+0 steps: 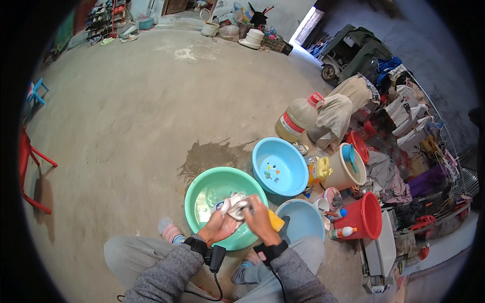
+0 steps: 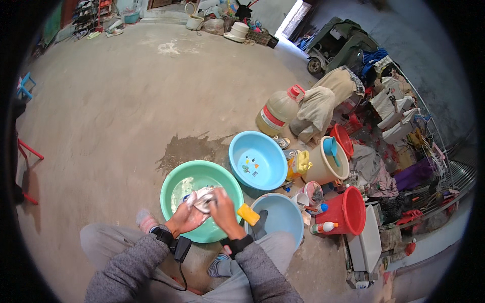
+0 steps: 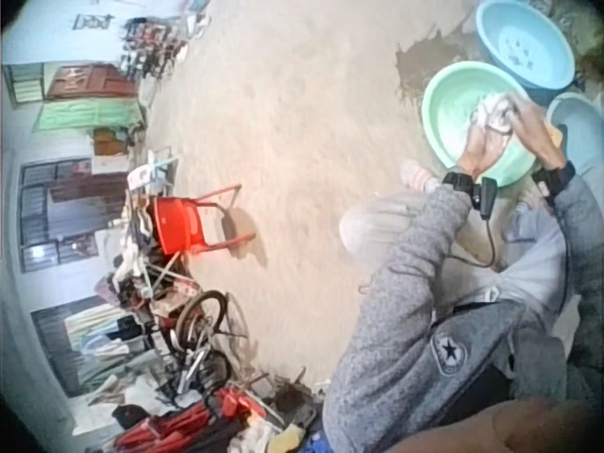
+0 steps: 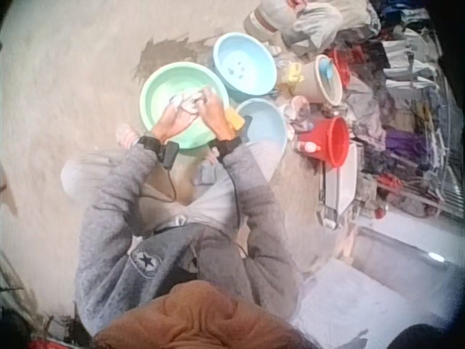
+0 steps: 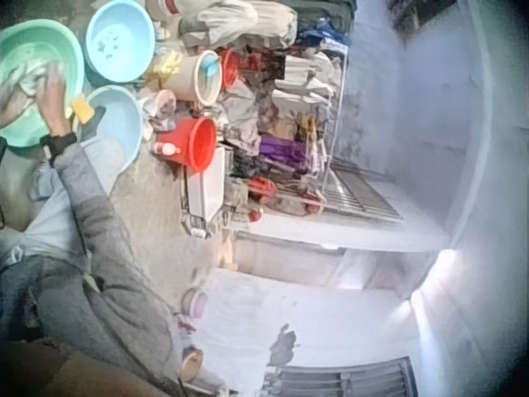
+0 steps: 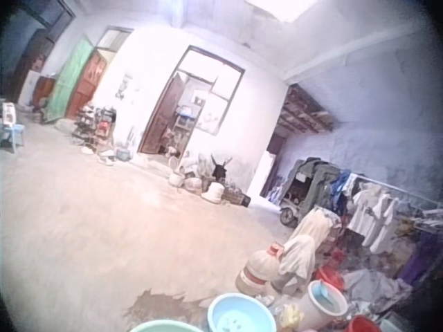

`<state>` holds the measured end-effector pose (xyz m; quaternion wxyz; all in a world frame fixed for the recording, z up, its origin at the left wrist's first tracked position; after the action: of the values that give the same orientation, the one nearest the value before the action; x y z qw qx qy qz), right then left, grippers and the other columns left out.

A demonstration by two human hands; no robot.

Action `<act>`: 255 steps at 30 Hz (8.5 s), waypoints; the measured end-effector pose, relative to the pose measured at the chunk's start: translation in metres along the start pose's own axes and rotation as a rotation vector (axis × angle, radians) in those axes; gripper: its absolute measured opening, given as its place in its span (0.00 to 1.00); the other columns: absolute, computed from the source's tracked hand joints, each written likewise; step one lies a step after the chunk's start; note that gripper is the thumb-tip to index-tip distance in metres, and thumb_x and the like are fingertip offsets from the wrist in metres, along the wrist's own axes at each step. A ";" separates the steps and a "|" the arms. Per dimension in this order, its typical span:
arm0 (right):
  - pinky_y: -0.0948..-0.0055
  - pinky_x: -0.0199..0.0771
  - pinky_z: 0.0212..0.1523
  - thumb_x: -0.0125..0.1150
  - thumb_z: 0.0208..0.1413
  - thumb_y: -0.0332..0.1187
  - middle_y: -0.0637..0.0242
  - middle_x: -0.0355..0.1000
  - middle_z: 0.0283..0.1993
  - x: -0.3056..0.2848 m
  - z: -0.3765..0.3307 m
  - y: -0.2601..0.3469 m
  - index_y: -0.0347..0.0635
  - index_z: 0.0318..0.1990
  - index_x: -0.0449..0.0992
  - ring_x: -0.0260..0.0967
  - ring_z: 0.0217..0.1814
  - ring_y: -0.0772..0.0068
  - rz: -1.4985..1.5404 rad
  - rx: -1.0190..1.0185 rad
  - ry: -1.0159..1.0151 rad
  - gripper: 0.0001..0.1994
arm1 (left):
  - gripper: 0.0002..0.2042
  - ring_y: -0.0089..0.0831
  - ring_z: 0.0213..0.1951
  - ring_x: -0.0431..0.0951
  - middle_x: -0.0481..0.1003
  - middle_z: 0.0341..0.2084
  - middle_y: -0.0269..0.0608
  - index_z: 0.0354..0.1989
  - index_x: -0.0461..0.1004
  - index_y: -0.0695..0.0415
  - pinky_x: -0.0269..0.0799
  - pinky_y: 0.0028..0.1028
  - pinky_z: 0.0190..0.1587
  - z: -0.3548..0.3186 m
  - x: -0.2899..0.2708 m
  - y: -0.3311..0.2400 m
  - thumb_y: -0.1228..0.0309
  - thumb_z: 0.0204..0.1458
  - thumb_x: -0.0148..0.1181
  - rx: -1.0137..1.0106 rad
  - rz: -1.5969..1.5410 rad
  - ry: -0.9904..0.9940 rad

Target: The person sits on the floor and washes a small piece of cloth in a green basin using a yellow sponge. They scrub the cloth repeatedly, rinse it in the water, and wring it out.

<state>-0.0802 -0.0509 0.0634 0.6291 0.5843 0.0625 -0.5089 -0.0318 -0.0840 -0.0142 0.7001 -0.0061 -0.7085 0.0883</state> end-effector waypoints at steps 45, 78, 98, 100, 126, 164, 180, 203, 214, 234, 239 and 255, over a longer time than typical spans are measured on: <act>0.71 0.71 0.45 0.57 0.52 0.24 0.59 0.70 0.43 0.003 -0.019 0.022 0.35 0.43 0.72 0.70 0.48 0.68 0.236 0.106 -0.099 0.10 | 0.23 0.37 0.62 0.62 0.61 0.61 0.46 0.65 0.54 0.62 0.56 0.36 0.66 -0.024 0.012 -0.013 0.61 0.66 0.37 0.095 0.033 -0.074; 0.76 0.67 0.30 0.47 0.65 0.40 0.69 0.71 0.40 -0.017 -0.076 -0.103 0.46 0.44 0.69 0.65 0.33 0.75 1.321 0.779 -0.341 0.09 | 0.13 0.40 0.56 0.69 0.69 0.52 0.44 0.53 0.65 0.59 0.64 0.46 0.60 -0.046 -0.053 -0.047 0.67 0.64 0.45 0.249 0.046 -0.417; 0.68 0.75 0.41 0.49 0.65 0.36 0.58 0.72 0.48 -0.001 -0.064 -0.062 0.33 0.54 0.68 0.73 0.45 0.63 1.116 0.699 -0.008 0.17 | 0.20 0.27 0.44 0.76 0.74 0.42 0.38 0.52 0.67 0.63 0.74 0.27 0.45 -0.030 -0.038 -0.014 0.73 0.52 0.63 0.072 0.436 -0.449; 0.70 0.74 0.42 0.50 0.64 0.34 0.58 0.72 0.49 0.004 -0.064 -0.057 0.32 0.55 0.68 0.74 0.45 0.64 1.110 0.709 0.005 0.16 | 0.20 0.27 0.43 0.76 0.74 0.43 0.38 0.52 0.68 0.63 0.74 0.26 0.44 -0.030 -0.036 -0.012 0.73 0.51 0.64 0.056 0.488 -0.443; 0.76 0.73 0.36 0.54 0.53 0.24 0.63 0.74 0.40 0.023 -0.059 -0.043 0.29 0.42 0.73 0.72 0.37 0.75 0.798 0.674 0.053 0.10 | 0.18 0.24 0.38 0.76 0.75 0.39 0.38 0.48 0.70 0.66 0.73 0.25 0.36 -0.040 -0.034 -0.036 0.75 0.48 0.61 0.250 0.878 -0.577; 0.78 0.76 0.26 0.56 0.51 0.24 0.62 0.74 0.33 0.021 -0.067 -0.070 0.28 0.38 0.75 0.72 0.30 0.77 0.619 0.736 0.003 0.09 | 0.12 0.23 0.32 0.76 0.76 0.31 0.37 0.37 0.74 0.67 0.71 0.26 0.33 -0.043 -0.039 -0.045 0.75 0.43 0.61 0.269 0.996 -0.627; 0.82 0.71 0.26 0.58 0.48 0.24 0.68 0.73 0.26 0.027 -0.060 -0.061 0.30 0.30 0.76 0.70 0.26 0.82 0.481 0.657 0.024 0.05 | 0.10 0.21 0.29 0.74 0.76 0.26 0.36 0.34 0.74 0.68 0.70 0.27 0.30 -0.042 -0.040 -0.039 0.75 0.43 0.60 0.261 1.072 -0.642; 0.79 0.58 0.18 0.50 0.57 0.29 0.71 0.64 0.25 0.028 -0.097 -0.116 0.38 0.35 0.69 0.59 0.18 0.79 1.130 0.955 -0.301 0.04 | 0.15 0.30 0.41 0.76 0.73 0.41 0.42 0.50 0.66 0.69 0.73 0.29 0.44 -0.039 -0.081 -0.030 0.77 0.55 0.51 0.178 0.466 -0.608; 0.82 0.57 0.19 0.45 0.64 0.34 0.77 0.59 0.20 0.046 -0.096 -0.113 0.42 0.36 0.68 0.52 0.18 0.86 1.627 1.005 -0.318 0.07 | 0.15 0.32 0.44 0.75 0.72 0.44 0.43 0.52 0.65 0.67 0.73 0.31 0.47 -0.036 -0.077 -0.014 0.76 0.57 0.50 0.144 0.347 -0.517; 0.82 0.49 0.18 0.49 0.62 0.29 0.74 0.59 0.27 0.023 -0.064 -0.076 0.41 0.46 0.65 0.49 0.19 0.86 1.002 0.765 -0.052 0.07 | 0.19 0.26 0.43 0.77 0.74 0.45 0.37 0.54 0.66 0.61 0.75 0.26 0.44 -0.027 -0.066 0.009 0.73 0.55 0.60 -0.147 0.605 -0.405; 0.82 0.51 0.18 0.53 0.60 0.28 0.73 0.61 0.27 0.025 -0.066 -0.083 0.38 0.45 0.66 0.51 0.20 0.85 0.909 0.787 0.006 0.07 | 0.17 0.29 0.45 0.77 0.74 0.45 0.38 0.54 0.66 0.61 0.75 0.29 0.46 -0.029 -0.073 -0.001 0.72 0.57 0.58 -0.041 0.411 -0.484; 0.80 0.70 0.29 0.54 0.58 0.25 0.67 0.69 0.32 0.031 -0.068 -0.066 0.33 0.42 0.69 0.68 0.29 0.79 0.531 0.557 -0.140 0.07 | 0.14 0.22 0.38 0.71 0.74 0.36 0.37 0.46 0.71 0.64 0.68 0.26 0.40 -0.026 -0.091 -0.014 0.65 0.62 0.48 0.147 0.844 -0.685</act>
<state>-0.0773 -0.0004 -0.0225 0.5590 0.6924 -0.2743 -0.3645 -0.0029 -0.1064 -0.1025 0.3318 -0.2117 -0.8240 0.4076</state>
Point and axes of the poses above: each hand's wrist, its own z-axis towards the middle knuckle, its own x-axis out of the palm, y = z × x, the point moved 10 cm from there along z, towards the middle knuckle
